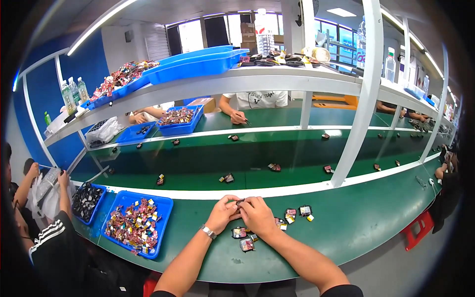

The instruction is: Assembling small electronic or plastic components on a production line.

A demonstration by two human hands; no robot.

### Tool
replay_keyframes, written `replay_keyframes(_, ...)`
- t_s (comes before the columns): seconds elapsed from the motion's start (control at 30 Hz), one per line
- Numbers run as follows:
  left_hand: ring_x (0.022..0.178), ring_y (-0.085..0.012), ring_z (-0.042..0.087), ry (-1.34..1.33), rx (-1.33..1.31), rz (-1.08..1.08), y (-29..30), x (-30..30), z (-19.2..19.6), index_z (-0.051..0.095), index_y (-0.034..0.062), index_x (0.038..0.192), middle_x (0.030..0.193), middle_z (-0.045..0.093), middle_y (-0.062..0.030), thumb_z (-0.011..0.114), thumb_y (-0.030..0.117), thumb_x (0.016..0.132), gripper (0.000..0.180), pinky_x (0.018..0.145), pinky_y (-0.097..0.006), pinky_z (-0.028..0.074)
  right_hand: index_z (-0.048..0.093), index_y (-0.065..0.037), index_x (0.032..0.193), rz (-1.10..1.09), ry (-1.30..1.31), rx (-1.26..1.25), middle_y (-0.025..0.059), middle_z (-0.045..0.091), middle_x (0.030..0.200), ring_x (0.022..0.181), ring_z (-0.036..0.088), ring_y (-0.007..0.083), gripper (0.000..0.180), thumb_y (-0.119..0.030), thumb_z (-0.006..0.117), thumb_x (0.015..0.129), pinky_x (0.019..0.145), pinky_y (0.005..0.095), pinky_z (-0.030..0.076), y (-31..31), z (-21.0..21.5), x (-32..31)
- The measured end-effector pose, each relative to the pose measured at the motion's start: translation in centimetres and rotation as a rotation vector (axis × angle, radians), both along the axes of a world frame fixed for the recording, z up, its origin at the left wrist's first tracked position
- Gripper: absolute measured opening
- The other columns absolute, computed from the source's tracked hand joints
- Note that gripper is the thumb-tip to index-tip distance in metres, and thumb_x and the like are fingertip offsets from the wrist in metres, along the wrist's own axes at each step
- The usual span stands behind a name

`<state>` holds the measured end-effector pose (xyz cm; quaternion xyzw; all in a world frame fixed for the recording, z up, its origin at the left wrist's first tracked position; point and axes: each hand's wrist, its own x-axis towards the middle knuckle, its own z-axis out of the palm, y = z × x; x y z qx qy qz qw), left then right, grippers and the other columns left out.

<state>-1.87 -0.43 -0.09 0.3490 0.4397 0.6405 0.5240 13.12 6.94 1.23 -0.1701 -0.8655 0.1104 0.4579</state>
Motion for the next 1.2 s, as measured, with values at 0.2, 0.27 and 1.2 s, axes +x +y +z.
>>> replay_keyframes(0.2, 0.104, -0.0181, 0.062, 0.002, -0.010, -0.001, 0.0, 0.2, 0.2, 0.045, 0.0053, 0.119, 0.116, 0.062, -0.0111, 0.049, 0.003, 0.097, 0.023, 0.092, -0.034, 0.054, 0.066, -0.006, 0.089, 0.001, -0.006, 0.025, 0.0069, 0.060, 0.092, 0.087, 0.060, 0.0255, 0.013, -0.008, 0.070, 0.077, 0.072, 0.0363, 0.053, 0.1, 0.0, 0.1)
replay_keyframes(0.27, 0.105, -0.0177, 0.062, 0.015, -0.013, 0.005, 0.0, 0.1, 0.0, 0.046, 0.0047, 0.119, 0.117, 0.062, -0.0115, 0.048, 0.004, 0.098, 0.021, 0.091, -0.033, 0.054, 0.066, -0.006, 0.090, 0.002, -0.010, 0.030, 0.0071, 0.060, 0.092, 0.087, 0.060, 0.0255, 0.013, -0.008, 0.070, 0.077, 0.072, 0.0362, 0.053, 0.1, 0.0, 0.1)
replay_keyframes(1.2, 0.121, -0.0318, 0.055, -0.058, 0.041, 0.033, -0.5, 0.0, 0.6, 0.038, 0.0050, 0.134, 0.140, 0.046, -0.0197, 0.051, 0.013, 0.097, 0.040, 0.101, -0.048, 0.046, 0.068, -0.003, 0.091, -0.138, -0.070, -0.004, 0.0163, 0.063, 0.107, 0.096, 0.062, 0.0332, 0.016, -0.011, 0.066, 0.077, 0.080, 0.0431, 0.053, 6.5, 0.9, 0.5)
